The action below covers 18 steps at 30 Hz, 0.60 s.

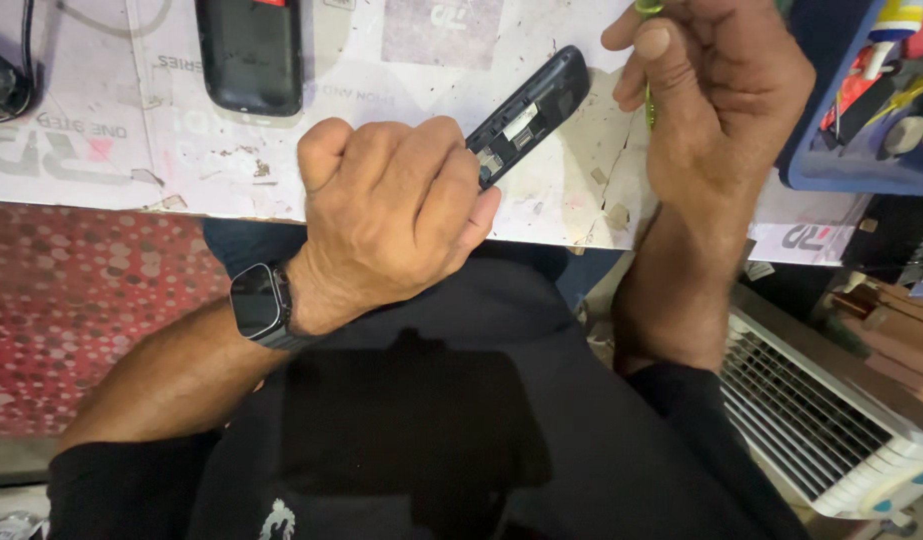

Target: The person uses a green-handled screwdriver to manipulate the internal components of a disassembled black mobile phone on a cluttered workbench. The person repeatedly pries and adjusts parts inside the phone while holding it with the other hand.

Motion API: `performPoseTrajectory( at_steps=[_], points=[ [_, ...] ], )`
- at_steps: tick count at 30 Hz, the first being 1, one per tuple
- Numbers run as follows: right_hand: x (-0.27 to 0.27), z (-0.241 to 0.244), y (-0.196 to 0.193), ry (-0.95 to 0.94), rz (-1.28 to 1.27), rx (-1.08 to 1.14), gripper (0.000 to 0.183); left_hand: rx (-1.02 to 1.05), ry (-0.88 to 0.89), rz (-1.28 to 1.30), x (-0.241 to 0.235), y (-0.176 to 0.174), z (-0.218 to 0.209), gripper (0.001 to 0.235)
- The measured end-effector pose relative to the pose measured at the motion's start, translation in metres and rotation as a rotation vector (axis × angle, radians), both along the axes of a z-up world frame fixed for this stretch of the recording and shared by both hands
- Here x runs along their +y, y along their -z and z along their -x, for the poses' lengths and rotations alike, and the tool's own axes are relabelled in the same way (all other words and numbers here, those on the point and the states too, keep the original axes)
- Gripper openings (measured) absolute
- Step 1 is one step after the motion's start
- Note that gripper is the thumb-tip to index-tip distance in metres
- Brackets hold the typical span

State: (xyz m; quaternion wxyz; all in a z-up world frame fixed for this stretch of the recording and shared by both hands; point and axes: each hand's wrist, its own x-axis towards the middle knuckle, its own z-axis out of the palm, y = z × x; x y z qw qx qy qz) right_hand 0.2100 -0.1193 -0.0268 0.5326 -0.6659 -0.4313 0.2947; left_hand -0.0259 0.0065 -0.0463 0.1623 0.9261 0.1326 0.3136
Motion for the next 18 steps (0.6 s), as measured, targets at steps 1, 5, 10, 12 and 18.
performPoseTrajectory(
  at_steps=[1, 5, 10, 12, 18],
  points=[
    [0.000, -0.001, 0.000, -0.013, -0.008, -0.018, 0.021, -0.002, -0.005, -0.008, -0.001, 0.000, 0.000, 0.028],
    [0.001, -0.008, 0.001, -0.049, -0.113, -0.077, 0.020, -0.026, -0.013, -0.043, 0.000, 0.001, -0.001, 0.023],
    [0.002, -0.014, 0.005, -0.054, -0.175, -0.086, 0.020, -0.036, -0.020, -0.062, -0.001, 0.002, -0.001, 0.021],
    [-0.001, -0.012, 0.005, -0.039, -0.120, -0.083, 0.021, -0.027, -0.020, -0.063, -0.002, 0.002, 0.000, 0.020],
    [0.002, -0.013, 0.007, -0.064, -0.175, -0.138, 0.023, -0.032, -0.020, -0.086, -0.003, 0.001, -0.002, 0.021]
  ],
)
